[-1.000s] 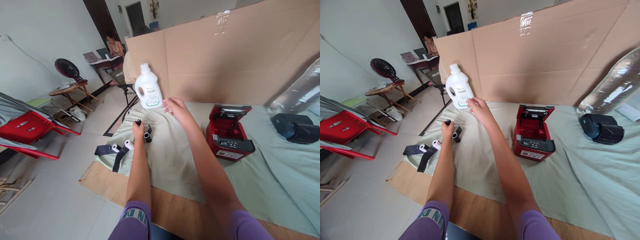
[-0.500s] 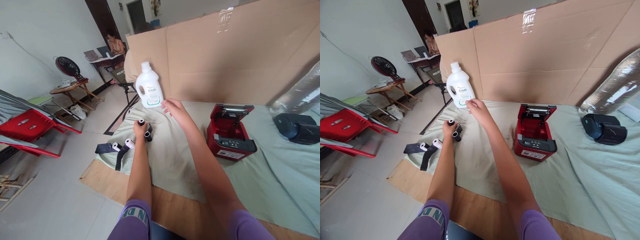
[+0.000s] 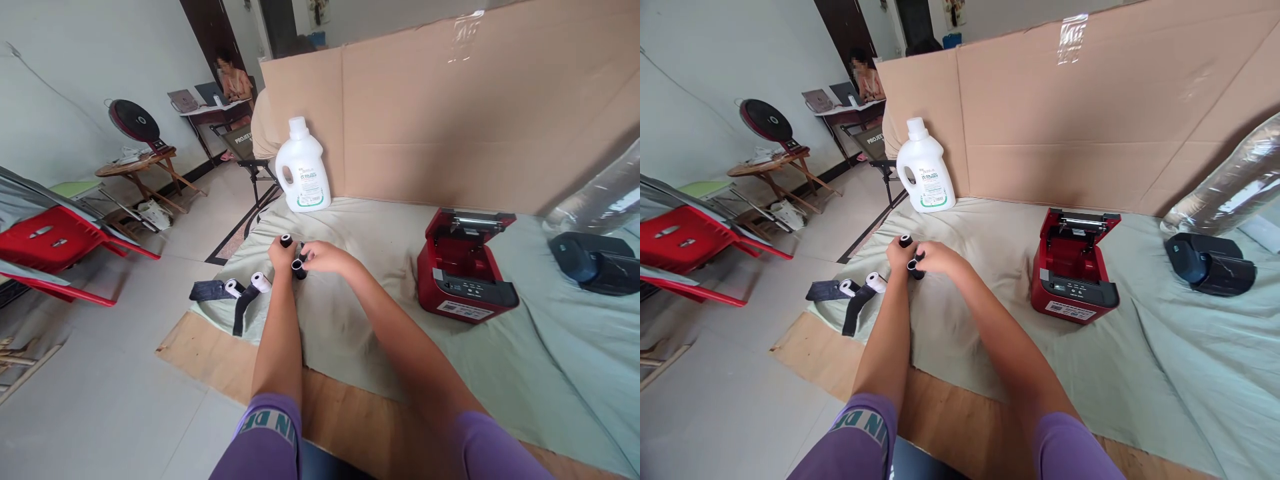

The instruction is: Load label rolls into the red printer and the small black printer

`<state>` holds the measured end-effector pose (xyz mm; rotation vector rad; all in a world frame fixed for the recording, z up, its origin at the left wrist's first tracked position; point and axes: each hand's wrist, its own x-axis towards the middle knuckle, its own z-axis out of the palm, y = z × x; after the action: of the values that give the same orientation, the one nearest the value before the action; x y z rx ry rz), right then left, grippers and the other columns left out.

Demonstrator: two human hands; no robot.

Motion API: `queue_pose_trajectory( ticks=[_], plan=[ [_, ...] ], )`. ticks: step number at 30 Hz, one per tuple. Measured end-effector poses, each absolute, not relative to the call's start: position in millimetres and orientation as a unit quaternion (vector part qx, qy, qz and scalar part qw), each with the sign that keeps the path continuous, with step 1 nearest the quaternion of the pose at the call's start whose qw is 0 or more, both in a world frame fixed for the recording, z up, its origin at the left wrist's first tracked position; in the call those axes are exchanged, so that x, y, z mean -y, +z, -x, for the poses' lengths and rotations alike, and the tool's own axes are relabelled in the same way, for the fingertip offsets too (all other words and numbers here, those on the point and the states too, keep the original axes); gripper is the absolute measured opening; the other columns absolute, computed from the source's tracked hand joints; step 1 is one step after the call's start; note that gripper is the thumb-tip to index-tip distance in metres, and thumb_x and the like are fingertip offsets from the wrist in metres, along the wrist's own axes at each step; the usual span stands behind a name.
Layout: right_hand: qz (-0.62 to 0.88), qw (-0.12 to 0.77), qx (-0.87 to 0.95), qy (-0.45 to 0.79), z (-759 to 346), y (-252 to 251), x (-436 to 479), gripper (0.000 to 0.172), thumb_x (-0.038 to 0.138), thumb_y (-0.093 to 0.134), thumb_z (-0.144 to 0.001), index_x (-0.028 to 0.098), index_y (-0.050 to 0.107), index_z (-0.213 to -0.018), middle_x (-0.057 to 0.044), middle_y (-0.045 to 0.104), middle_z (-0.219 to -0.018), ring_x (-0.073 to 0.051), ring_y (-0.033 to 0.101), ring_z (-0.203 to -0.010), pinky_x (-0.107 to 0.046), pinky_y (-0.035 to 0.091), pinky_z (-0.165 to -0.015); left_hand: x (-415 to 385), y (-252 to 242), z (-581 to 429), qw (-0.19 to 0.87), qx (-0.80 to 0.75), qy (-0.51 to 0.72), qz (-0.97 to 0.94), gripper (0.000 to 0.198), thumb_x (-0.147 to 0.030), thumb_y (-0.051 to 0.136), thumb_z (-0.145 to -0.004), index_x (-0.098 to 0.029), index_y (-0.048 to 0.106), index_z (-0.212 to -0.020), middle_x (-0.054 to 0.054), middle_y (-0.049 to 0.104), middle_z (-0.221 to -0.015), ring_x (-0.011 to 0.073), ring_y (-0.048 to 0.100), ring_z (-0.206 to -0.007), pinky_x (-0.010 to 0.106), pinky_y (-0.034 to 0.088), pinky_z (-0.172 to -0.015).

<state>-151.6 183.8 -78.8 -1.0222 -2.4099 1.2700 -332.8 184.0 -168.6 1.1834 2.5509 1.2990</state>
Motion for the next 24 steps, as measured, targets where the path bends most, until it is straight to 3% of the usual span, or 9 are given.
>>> queue_pose_trajectory(
  ticks=[3, 5, 9, 13, 16, 19, 24],
  plan=[
    [0.352, 0.063, 0.836, 0.416, 160, -89, -176, 0.027, 0.029, 0.077, -0.063, 0.022, 0.064, -0.085, 0.000, 0.064, -0.073, -0.019, 0.059, -0.065, -0.027, 0.037, -0.056, -184, -171, 333, 0.022, -0.818, 0.431, -0.381, 0.023, -0.034, 0.071, -0.074, -0.019, 0.064, -0.090, 0.008, 0.072, -0.091, 0.0264, 0.066, -0.090, 0.034, 0.048, -0.083],
    [0.364, 0.066, 0.835, 0.407, 166, -96, -171, 0.027, 0.037, 0.077, -0.065, 0.022, 0.060, -0.080, -0.001, 0.065, -0.074, -0.020, 0.060, -0.068, -0.027, 0.036, -0.056, -184, -172, 334, 0.025, -0.814, 0.437, -0.383, 0.022, -0.033, 0.070, -0.074, -0.020, 0.063, -0.090, 0.007, 0.072, -0.091, 0.0262, 0.066, -0.090, 0.034, 0.048, -0.083],
    [0.411, 0.099, 0.835, 0.353, 177, -110, -160, 0.022, 0.035, 0.071, -0.070, 0.022, 0.054, -0.073, -0.005, 0.068, -0.086, -0.022, 0.061, -0.077, -0.027, 0.035, -0.059, -184, -173, 334, 0.028, -0.816, 0.434, -0.382, 0.023, -0.026, 0.070, -0.072, -0.021, 0.062, -0.093, 0.005, 0.071, -0.089, 0.0254, 0.065, -0.091, 0.033, 0.047, -0.084],
    [0.419, 0.184, 0.826, 0.328, 175, -119, -153, 0.011, 0.026, 0.062, -0.073, 0.021, 0.053, -0.072, -0.005, 0.067, -0.085, -0.021, 0.059, -0.077, -0.027, 0.034, -0.060, -183, -174, 333, 0.028, -0.813, 0.430, -0.392, 0.020, -0.025, 0.067, -0.074, -0.021, 0.061, -0.093, 0.006, 0.071, -0.089, 0.0243, 0.066, -0.089, 0.032, 0.047, -0.082],
    [0.383, 0.263, 0.791, 0.397, 154, -114, -147, 0.008, 0.025, 0.060, -0.072, 0.021, 0.053, -0.075, -0.001, 0.064, -0.079, -0.017, 0.058, -0.072, -0.025, 0.035, -0.060, -181, -174, 332, 0.026, -0.811, 0.431, -0.395, 0.017, -0.020, 0.064, -0.074, -0.021, 0.061, -0.091, 0.006, 0.070, -0.087, 0.0238, 0.066, -0.086, 0.031, 0.047, -0.079],
    [0.325, 0.295, 0.716, 0.543, 111, -100, -136, 0.012, 0.025, 0.058, -0.071, 0.021, 0.058, -0.083, 0.002, 0.063, -0.075, -0.015, 0.061, -0.069, -0.023, 0.036, -0.057, -181, -175, 331, 0.020, -0.812, 0.428, -0.396, 0.018, -0.019, 0.063, -0.072, -0.021, 0.060, -0.090, 0.007, 0.069, -0.086, 0.0252, 0.066, -0.087, 0.032, 0.047, -0.081],
    [0.308, 0.342, 0.605, 0.650, 23, -67, -113, 0.018, 0.022, 0.062, -0.067, 0.020, 0.061, -0.085, 0.001, 0.066, -0.082, -0.015, 0.068, -0.075, -0.022, 0.037, -0.054, -182, -173, 330, 0.014, -0.822, 0.418, -0.385, 0.019, -0.021, 0.064, -0.071, -0.021, 0.057, -0.088, 0.008, 0.068, -0.085, 0.0293, 0.066, -0.093, 0.036, 0.047, -0.086]
  ],
)
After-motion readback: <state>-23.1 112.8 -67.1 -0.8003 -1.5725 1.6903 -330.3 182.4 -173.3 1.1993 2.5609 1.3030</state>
